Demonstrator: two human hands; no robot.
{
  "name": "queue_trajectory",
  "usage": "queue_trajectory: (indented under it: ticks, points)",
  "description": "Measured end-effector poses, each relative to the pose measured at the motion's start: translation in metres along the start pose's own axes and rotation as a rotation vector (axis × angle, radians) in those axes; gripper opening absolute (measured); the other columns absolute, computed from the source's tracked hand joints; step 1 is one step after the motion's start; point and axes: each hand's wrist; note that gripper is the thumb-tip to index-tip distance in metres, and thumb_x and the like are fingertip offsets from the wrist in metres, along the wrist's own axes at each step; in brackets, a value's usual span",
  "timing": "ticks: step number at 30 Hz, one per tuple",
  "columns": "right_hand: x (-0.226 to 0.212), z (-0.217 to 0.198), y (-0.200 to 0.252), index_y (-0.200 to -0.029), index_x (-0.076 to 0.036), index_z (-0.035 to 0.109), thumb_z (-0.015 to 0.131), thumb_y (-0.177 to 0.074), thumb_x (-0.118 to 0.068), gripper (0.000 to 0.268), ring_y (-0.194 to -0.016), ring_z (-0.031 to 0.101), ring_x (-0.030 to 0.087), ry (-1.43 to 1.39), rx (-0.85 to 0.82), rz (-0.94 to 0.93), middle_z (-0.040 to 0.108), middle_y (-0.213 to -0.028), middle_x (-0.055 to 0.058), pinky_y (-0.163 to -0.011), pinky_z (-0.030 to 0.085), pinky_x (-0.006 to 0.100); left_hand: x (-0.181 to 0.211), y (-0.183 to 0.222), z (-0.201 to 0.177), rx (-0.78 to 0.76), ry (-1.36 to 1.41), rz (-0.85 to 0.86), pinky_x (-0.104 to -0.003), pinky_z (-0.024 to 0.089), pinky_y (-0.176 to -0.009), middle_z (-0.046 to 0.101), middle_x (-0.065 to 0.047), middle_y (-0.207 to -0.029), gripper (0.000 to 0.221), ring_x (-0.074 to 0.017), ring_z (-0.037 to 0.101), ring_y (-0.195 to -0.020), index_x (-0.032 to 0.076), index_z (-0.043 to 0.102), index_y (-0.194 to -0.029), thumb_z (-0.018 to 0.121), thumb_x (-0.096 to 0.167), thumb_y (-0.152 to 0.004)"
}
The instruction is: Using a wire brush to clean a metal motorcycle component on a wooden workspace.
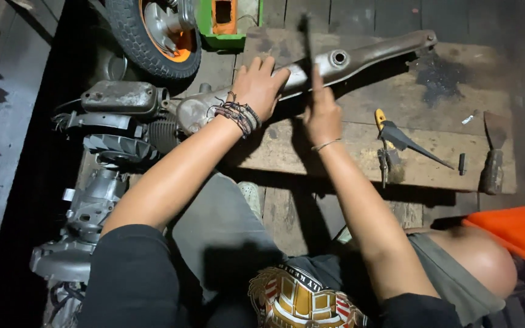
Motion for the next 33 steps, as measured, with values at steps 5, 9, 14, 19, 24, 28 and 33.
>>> queue_trajectory:
  ticks: [5,9,14,19,24,28,33]
  points:
    - [-0.021,0.001,-0.001,-0.165,-0.031,0.004,0.053,-0.098,0.002,0.09,-0.07,0.063,0.032,-0.029,0.133,0.069,0.07,-0.115,0.018,-0.057,0.052,0.044,0.003,0.001,-0.001,-0.033,0.002,-0.004,-0.061,0.05,-0.09,0.054,-0.022,-0.134,0.047,-0.0432,0.051,-0.12,0.016,0.058,-0.128,0.071,0.01,-0.083]
    - [-0.008,-0.002,-0.001,-0.164,-0.023,0.029,0.075,-0.077,-0.001,0.101,-0.088,0.073,0.041,0.173,0.172,-0.036,0.067,-0.113,0.015,-0.079,0.062,0.051,-0.001,0.003,0.005,0.011,-0.025,-0.022,-0.048,0.048,-0.087,0.05,-0.009,-0.119,0.042,-0.0331,0.05,-0.113,0.022,0.053,-0.122,0.077,0.031,-0.088]
    - [-0.018,0.001,0.003,-0.165,-0.025,0.025,0.062,-0.088,-0.005,0.088,-0.081,0.071,0.04,0.184,0.19,-0.003,0.065,-0.106,0.01,-0.073,0.061,0.051,0.001,0.002,0.002,0.008,-0.012,-0.02,-0.05,0.048,-0.089,0.05,-0.011,-0.121,0.042,-0.0344,0.05,-0.115,0.021,0.053,-0.123,0.077,0.03,-0.089]
    - [-0.011,-0.005,0.001,-0.165,-0.027,0.027,0.065,-0.086,-0.007,0.091,-0.072,0.07,0.041,0.235,0.185,-0.055,0.063,-0.1,0.009,-0.068,0.061,0.052,-0.003,0.001,0.009,-0.03,-0.023,-0.037,-0.049,0.048,-0.093,0.049,-0.008,-0.123,0.045,-0.0327,0.05,-0.117,0.025,0.051,-0.128,0.075,0.032,-0.091]
    - [-0.012,0.002,0.004,-0.166,-0.028,0.023,0.058,-0.091,-0.009,0.084,-0.079,0.071,0.042,0.133,0.209,0.006,0.065,-0.107,0.008,-0.07,0.061,0.053,0.0,0.002,0.007,-0.02,-0.023,-0.043,-0.05,0.048,-0.093,0.05,-0.009,-0.122,0.041,-0.0326,0.051,-0.116,0.023,0.053,-0.122,0.077,0.032,-0.089]
    - [-0.009,0.006,0.004,-0.166,-0.024,0.025,0.056,-0.093,-0.008,0.081,-0.081,0.07,0.046,0.093,0.229,-0.004,0.066,-0.106,0.013,-0.069,0.06,0.056,0.0,0.003,0.002,-0.023,-0.022,-0.028,-0.051,0.048,-0.092,0.05,-0.009,-0.122,0.042,-0.0337,0.05,-0.117,0.023,0.053,-0.124,0.077,0.032,-0.09]
    - [-0.005,0.01,0.003,-0.166,-0.023,0.025,0.054,-0.098,-0.009,0.075,-0.087,0.071,0.046,0.046,0.258,-0.016,0.068,-0.112,0.014,-0.068,0.06,0.056,0.001,0.003,0.003,-0.02,-0.011,-0.028,-0.051,0.049,-0.091,0.049,-0.009,-0.12,0.042,-0.034,0.05,-0.116,0.022,0.053,-0.123,0.077,0.03,-0.09]
Point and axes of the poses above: each hand's wrist, its own y-axis away from the middle knuckle, its own z-axis out of the palm, x = y × z
